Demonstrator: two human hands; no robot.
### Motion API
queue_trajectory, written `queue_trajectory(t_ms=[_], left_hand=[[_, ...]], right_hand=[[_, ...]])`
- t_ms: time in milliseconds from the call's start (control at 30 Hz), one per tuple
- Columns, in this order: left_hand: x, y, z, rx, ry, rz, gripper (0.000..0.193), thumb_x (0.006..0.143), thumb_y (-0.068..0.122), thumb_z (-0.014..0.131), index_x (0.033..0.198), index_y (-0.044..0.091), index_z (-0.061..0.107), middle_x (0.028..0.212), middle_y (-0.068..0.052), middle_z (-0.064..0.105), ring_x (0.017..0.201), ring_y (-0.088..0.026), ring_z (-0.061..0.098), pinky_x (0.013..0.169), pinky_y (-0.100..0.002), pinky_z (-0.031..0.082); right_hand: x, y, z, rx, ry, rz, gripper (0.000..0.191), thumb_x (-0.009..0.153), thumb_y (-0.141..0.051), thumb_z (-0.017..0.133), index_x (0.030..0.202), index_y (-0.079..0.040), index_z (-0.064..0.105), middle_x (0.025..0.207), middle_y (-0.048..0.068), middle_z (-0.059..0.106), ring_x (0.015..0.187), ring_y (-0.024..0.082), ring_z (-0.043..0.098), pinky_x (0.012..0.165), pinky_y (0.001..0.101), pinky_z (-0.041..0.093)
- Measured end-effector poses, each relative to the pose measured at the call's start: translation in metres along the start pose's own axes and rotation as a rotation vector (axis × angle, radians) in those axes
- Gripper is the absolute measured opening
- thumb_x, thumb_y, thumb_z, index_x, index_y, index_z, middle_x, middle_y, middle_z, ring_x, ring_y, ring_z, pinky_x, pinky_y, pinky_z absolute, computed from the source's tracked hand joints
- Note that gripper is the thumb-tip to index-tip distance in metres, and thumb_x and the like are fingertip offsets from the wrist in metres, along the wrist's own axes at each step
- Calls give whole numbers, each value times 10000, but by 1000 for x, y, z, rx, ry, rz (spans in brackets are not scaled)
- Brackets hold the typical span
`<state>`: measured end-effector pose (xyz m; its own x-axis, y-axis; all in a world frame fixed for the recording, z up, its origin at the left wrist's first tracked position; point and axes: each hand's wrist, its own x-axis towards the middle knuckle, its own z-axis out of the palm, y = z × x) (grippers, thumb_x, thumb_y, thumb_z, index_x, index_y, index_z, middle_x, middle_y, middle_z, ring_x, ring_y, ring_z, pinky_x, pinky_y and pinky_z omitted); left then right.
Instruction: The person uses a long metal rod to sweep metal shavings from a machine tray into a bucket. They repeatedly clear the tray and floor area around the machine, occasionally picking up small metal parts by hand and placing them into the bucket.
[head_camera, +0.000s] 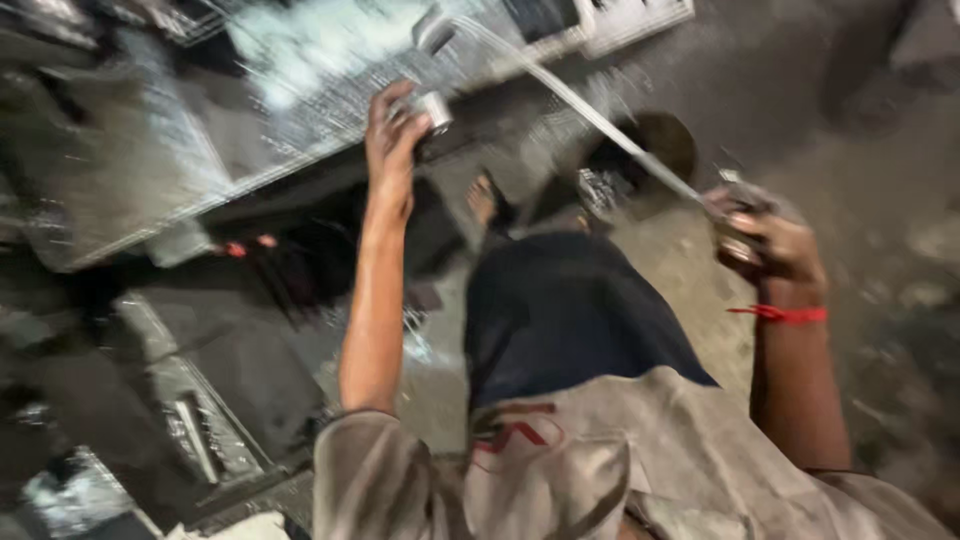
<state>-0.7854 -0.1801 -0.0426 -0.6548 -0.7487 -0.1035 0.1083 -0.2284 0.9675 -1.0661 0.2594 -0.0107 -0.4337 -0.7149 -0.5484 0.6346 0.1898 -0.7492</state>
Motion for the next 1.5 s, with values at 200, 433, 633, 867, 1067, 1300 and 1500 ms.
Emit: queue_trajectory(t_ms=[200, 433, 633, 867, 1067, 1300, 1500], left_hand=[[-20, -88, 123, -66, -201, -213, 537, 939, 149, 773, 1402, 112, 505, 1251, -87, 656, 1087, -210, 671, 875, -390, 571], [-49, -182, 172, 221, -339, -231, 729, 985, 226, 718, 1551, 100, 277, 1536, -128, 397, 1286, -257, 595, 1003, -431, 567], [-64, -173, 120, 81, -153, -479, 499, 978, 238, 733, 1424, 101, 555, 1127, -50, 734, 998, -144, 680, 771, -312, 516], [-83, -132, 72, 164, 112, -357, 362, 963, 276, 726, 1278, 107, 665, 1058, -12, 746, 922, -88, 701, 721, -252, 530], [-106, -110, 28, 89, 313, -279, 336, 980, 214, 706, 1286, 84, 661, 1069, -39, 753, 952, -112, 702, 768, -261, 555], [-99, -94, -11, 131, 437, -42, 301, 996, 135, 701, 1274, 26, 661, 1115, -55, 739, 991, -110, 687, 856, -263, 578], [-62, -71, -4, 16, 291, -170, 330, 1008, 153, 685, 1312, 27, 661, 1065, -60, 714, 873, -110, 628, 683, -261, 507]], right_hand=[[-196, -15, -69, 186, 253, -203, 278, 929, 41, 647, 1175, 148, 571, 900, 138, 615, 677, 147, 564, 584, 260, 413], [-235, 6, -44, -349, 639, -60, 382, 955, -68, 696, 1297, 66, 593, 1037, 85, 650, 820, 113, 608, 694, 231, 486], [-157, 22, -28, 343, 341, -375, 366, 780, 5, 754, 1121, 63, 635, 909, 120, 662, 669, 206, 599, 536, 275, 469], [-9, -31, 85, -31, -242, -158, 314, 982, -137, 717, 1211, 46, 605, 815, 116, 580, 650, 204, 586, 513, 338, 462], [43, -55, 201, -13, -171, 43, 319, 973, -108, 686, 1262, -20, 584, 836, 104, 622, 592, 138, 547, 479, 260, 403], [94, -55, 248, -282, -28, -109, 345, 948, -42, 642, 1272, -117, 551, 764, 85, 626, 487, 139, 524, 376, 267, 344], [161, -56, 278, -536, -114, -372, 271, 1010, -9, 661, 1251, -55, 546, 865, 25, 662, 594, 80, 569, 429, 254, 397]])
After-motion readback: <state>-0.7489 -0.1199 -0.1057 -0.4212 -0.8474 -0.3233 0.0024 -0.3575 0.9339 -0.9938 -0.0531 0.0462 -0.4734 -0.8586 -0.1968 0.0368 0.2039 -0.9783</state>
